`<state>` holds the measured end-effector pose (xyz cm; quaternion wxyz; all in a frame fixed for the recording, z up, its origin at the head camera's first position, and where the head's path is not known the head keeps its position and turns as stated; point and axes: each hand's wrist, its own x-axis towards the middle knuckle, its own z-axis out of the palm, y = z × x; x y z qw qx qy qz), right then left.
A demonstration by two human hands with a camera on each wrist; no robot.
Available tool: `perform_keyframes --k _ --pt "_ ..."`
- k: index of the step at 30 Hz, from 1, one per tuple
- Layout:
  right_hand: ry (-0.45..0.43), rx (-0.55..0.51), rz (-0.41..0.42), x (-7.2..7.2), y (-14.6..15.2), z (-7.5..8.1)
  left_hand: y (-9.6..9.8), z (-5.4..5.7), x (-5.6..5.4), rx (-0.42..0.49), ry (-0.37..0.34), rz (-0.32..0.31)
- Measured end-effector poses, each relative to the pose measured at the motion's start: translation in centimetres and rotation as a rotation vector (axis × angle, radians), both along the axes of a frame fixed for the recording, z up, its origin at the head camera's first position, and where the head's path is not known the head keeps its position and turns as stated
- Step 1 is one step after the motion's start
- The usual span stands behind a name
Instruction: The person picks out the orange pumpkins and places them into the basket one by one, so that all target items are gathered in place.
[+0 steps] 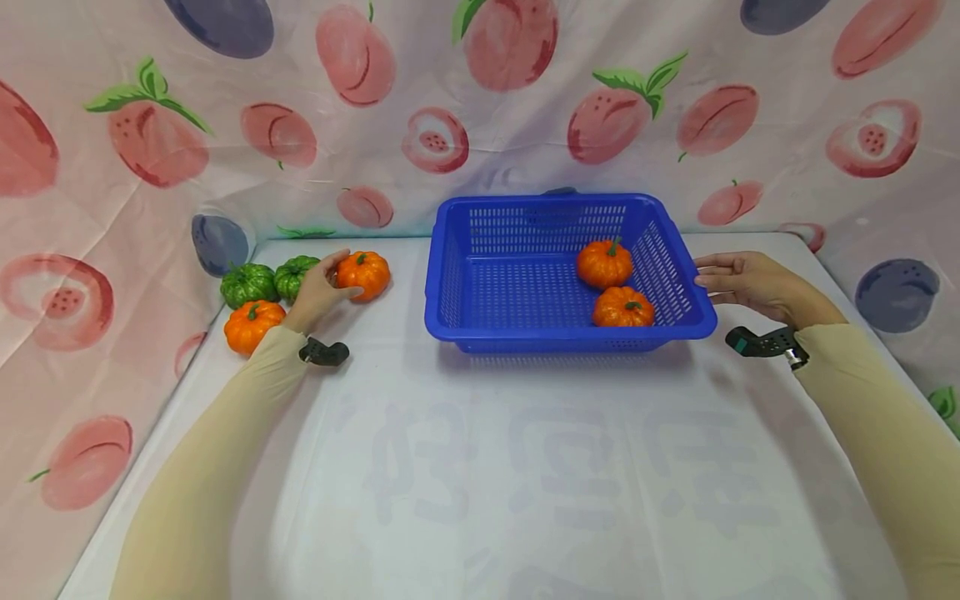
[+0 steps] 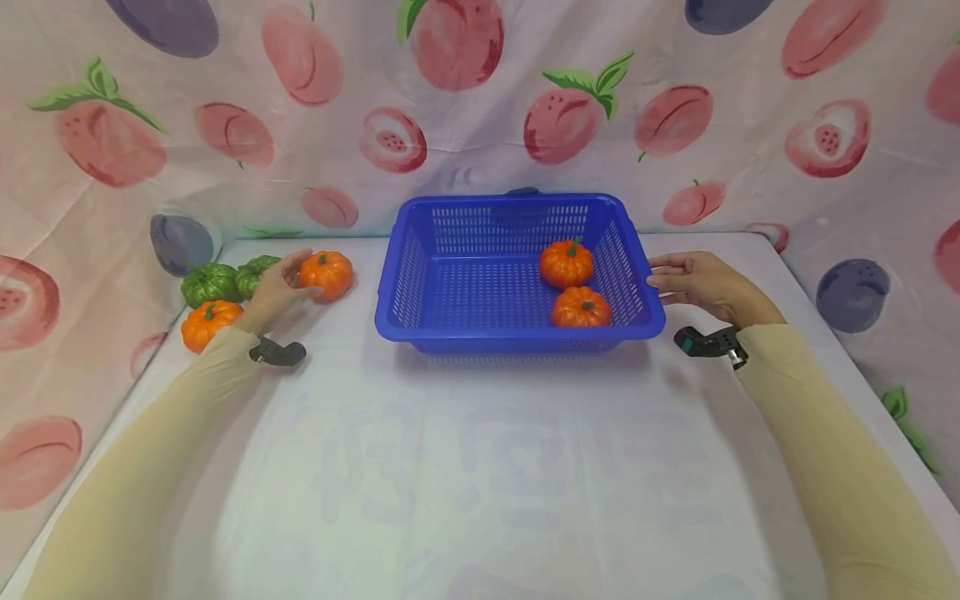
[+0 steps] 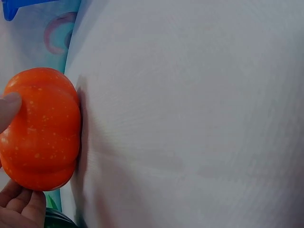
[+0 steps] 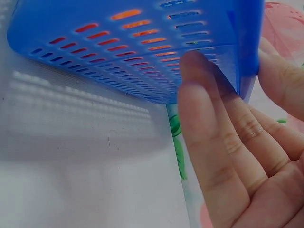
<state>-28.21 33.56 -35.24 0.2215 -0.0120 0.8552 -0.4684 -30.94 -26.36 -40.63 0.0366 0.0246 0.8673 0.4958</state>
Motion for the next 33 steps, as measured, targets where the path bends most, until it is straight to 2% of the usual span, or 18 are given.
perform_keyframes --k 7,17,33 --pt "0.0 -0.002 0.0 0.1 -0.12 0.14 0.05 -0.11 0.09 0.002 -0.026 0.006" --pt "0.008 -0.002 -0.004 0.16 -0.17 0.15 0.16 0.0 0.27 0.01 -0.028 0.004" --pt "0.007 -0.003 -0.007 0.07 -0.03 -0.02 0.24 -0.65 -0.31 0.011 -0.036 0.007"
